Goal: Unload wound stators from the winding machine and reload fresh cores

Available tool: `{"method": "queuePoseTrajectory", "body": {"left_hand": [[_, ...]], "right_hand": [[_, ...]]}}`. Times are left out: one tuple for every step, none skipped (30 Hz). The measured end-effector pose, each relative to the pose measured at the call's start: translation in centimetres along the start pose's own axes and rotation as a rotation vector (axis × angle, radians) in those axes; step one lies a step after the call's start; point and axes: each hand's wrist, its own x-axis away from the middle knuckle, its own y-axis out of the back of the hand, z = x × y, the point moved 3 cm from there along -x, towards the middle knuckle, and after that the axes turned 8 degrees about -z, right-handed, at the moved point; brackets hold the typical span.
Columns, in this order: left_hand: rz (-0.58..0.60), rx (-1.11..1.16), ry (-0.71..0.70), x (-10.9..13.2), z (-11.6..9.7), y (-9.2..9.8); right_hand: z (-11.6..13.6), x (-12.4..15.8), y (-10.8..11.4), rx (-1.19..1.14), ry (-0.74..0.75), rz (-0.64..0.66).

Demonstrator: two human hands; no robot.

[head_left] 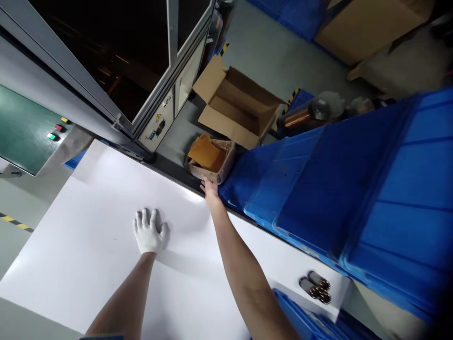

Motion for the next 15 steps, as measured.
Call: {"method": "queuePoseTrajectory", "body": {"left_hand": [[-0.002, -0.001, -0.007, -0.1, 0.0, 0.1], [-0.008, -0.004, -0.019, -0.2, -0.1, 0.3], [-0.018, -0.005, -0.031, -0.3, -0.1, 0.4], [-0.032, -0.005, -0.044, -0.5, -0.1, 0.6], [-0.049, 0.000, -0.058, -0.6, -0.1, 0.7], [-0.068, 0.010, -0.072, -0.7, -0.1, 0.7], [-0.088, 0.022, -0.085, -0.8, -0.1, 0.8], [-0.106, 0.034, -0.098, -0.9, -0.1, 0.9], [-0.125, 0.044, -0.111, -1.0, -0.1, 0.9], [-0.144, 0.051, -0.127, -1.1, -0.1, 0.9], [-0.165, 0.053, -0.143, -1.2, -0.1, 1.0], [-0.187, 0.054, -0.161, -1.4, 0.0, 1.0], [-0.208, 0.054, -0.175, -1.6, 0.0, 1.0], [-0.225, 0.057, -0.184, -1.9, 0.1, 1.0], [-0.236, 0.066, -0.183, -2.3, 0.2, 0.9]], "right_hand": [[0.0, 1.1, 0.4, -0.025, 0.002, 0.010], [0.0, 2.3, 1.0, -0.051, 0.015, 0.022], [-0.1, 3.7, 1.6, -0.077, 0.039, 0.038], [-0.3, 5.2, 2.4, -0.102, 0.066, 0.052], [-0.6, 6.8, 3.2, -0.123, 0.092, 0.064], [-1.2, 8.6, 4.2, -0.139, 0.115, 0.073], [-1.9, 10.4, 5.1, -0.151, 0.134, 0.079], [-3.0, 12.3, 6.1, -0.158, 0.148, 0.083], [-4.2, 14.3, 7.1, -0.160, 0.157, 0.082], [-5.7, 16.4, 8.1, -0.159, 0.163, 0.077], [-7.3, 18.4, 9.2, -0.155, 0.166, 0.069], [-9.1, 20.6, 10.4, -0.146, 0.166, 0.058], [-11.0, 22.8, 11.7, -0.132, 0.165, 0.049], [-12.9, 25.2, 13.1, -0.113, 0.162, 0.040], [-14.8, 27.7, 14.7, -0.089, 0.159, 0.032]]}}
